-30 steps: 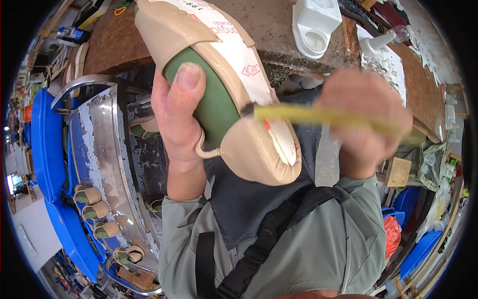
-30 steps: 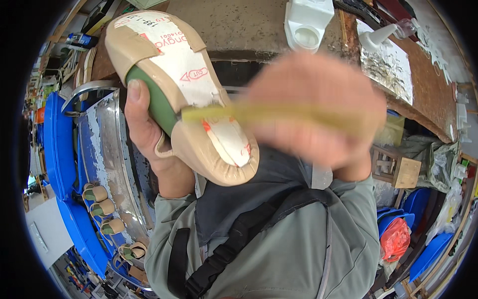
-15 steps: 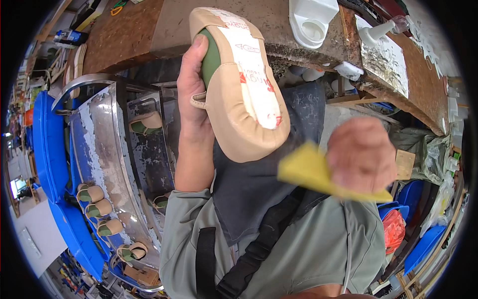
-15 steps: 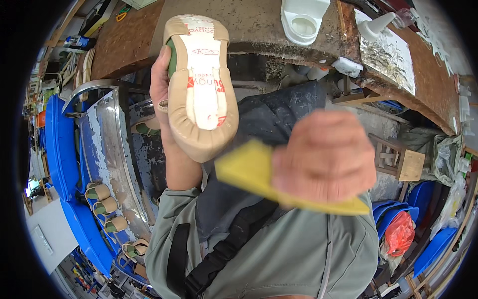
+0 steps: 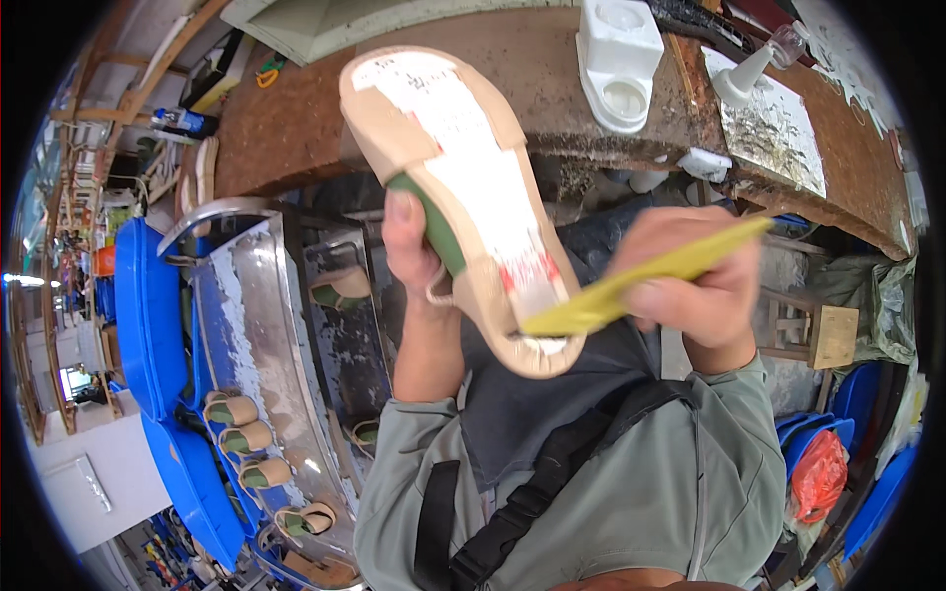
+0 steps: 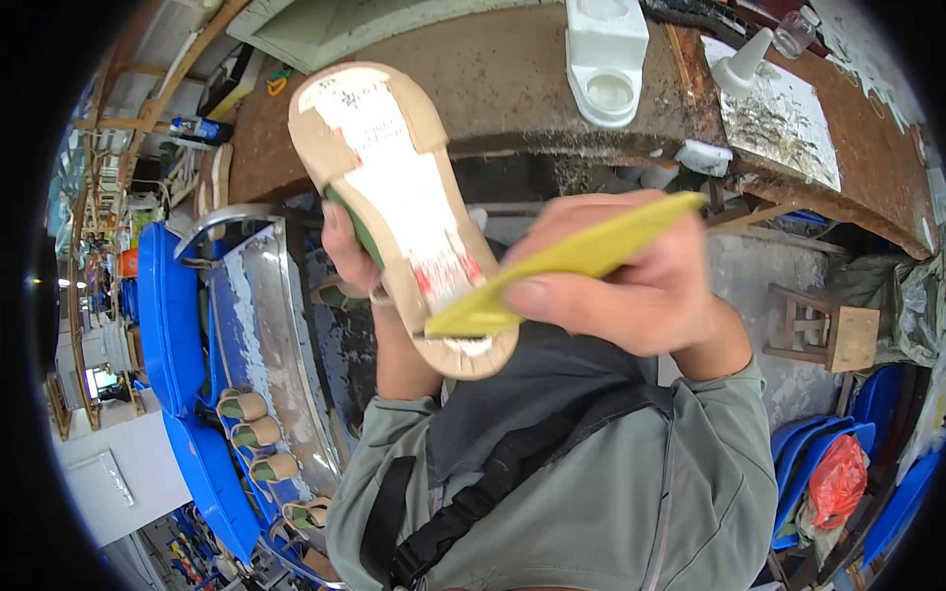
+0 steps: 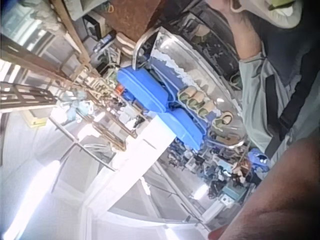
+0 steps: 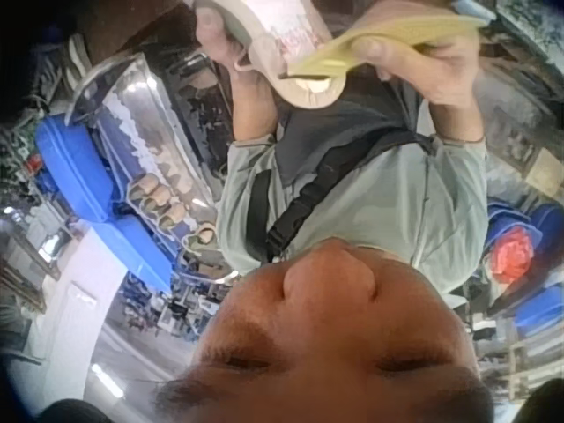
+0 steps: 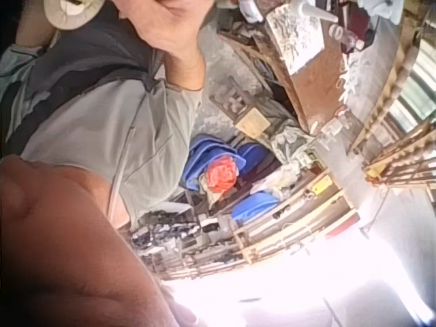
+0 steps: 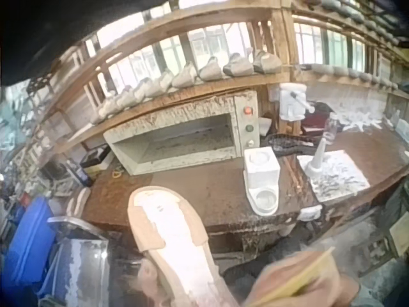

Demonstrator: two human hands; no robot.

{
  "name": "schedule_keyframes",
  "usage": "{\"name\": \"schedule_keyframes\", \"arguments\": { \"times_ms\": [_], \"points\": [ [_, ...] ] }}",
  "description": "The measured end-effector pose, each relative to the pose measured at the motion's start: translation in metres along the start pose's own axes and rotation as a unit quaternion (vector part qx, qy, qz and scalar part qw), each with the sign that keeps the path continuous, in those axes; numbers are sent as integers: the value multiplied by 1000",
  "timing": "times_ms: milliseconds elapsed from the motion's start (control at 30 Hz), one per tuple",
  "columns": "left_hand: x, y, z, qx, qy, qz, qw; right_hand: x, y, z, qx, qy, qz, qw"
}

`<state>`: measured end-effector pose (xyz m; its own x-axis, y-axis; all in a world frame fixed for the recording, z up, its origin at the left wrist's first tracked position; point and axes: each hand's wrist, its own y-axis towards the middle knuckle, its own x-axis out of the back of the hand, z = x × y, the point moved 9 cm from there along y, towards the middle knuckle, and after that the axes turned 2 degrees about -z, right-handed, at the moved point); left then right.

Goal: Applying a dark liquid finish or glue to the edges and seams of partially assembled shoes using a yellow spatula-like tool.

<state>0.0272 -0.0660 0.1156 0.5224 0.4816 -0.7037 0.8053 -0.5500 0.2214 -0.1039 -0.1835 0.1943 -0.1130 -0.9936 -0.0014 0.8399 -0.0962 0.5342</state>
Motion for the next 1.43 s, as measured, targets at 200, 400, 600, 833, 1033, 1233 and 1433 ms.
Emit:
{"name": "schedule_keyframes", "arguments": {
  "times_ms": [200,400,600,833,1033,1233,1433],
  "points": [
    [-12,-20,3,49,-118,44,991,11,65,-29,-87,29,-7,996],
    [-3,-21,3,80,-52,35,995,17,87,-7,136,-217,-47,966],
    [3,-15,-48,-11,209,-59,976,23,0,0,140,9,64,988],
    [-12,-27,-59,-43,235,-43,970,29,6,-16,47,40,-138,988],
    [-23,-35,-57,0,213,-21,977,10,24,6,149,-51,-87,984],
    [-18,-40,-53,28,199,-27,979,-5,32,18,203,-98,-14,974],
    [-15,-36,-45,64,181,-32,981,12,23,24,162,-65,13,985]
  ]
}}
